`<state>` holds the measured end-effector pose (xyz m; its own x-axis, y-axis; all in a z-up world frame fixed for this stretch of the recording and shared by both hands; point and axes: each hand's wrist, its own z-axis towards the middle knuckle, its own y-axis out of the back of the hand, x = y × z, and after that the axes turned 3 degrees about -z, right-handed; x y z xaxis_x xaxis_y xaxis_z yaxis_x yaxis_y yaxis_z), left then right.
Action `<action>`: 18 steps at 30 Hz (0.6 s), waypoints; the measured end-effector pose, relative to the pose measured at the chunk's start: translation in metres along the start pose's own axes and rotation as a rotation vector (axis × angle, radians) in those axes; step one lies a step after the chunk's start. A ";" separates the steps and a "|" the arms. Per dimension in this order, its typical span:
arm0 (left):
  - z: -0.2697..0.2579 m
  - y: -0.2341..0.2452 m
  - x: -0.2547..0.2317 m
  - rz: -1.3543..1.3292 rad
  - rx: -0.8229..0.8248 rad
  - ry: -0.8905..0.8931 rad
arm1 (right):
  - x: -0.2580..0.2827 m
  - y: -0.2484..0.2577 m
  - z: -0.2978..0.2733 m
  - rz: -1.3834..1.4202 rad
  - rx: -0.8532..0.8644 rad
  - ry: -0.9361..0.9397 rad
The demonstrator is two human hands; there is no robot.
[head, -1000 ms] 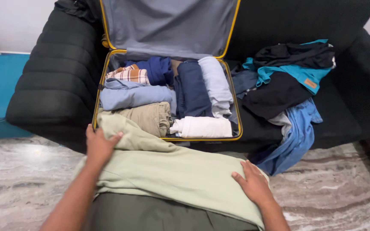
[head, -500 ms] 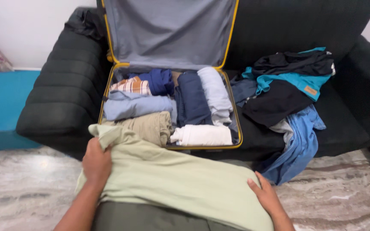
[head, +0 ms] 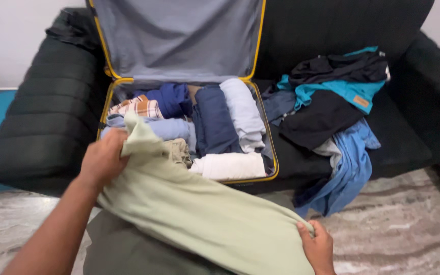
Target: The person folds and rolls shirts and trousers by hand, then places them into an open suitcase.
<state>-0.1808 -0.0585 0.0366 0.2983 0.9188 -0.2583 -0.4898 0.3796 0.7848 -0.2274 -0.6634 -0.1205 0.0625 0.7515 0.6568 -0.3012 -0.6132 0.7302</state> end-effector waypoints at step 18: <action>0.202 -0.036 0.005 0.066 0.100 -0.277 | -0.062 0.069 0.024 0.524 0.919 -0.367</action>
<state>0.0043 -0.0892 0.1205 0.4871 0.8718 -0.0521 -0.4368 0.2948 0.8499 -0.2294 -0.7578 -0.1066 0.4564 0.3237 0.8288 0.4354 -0.8936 0.1093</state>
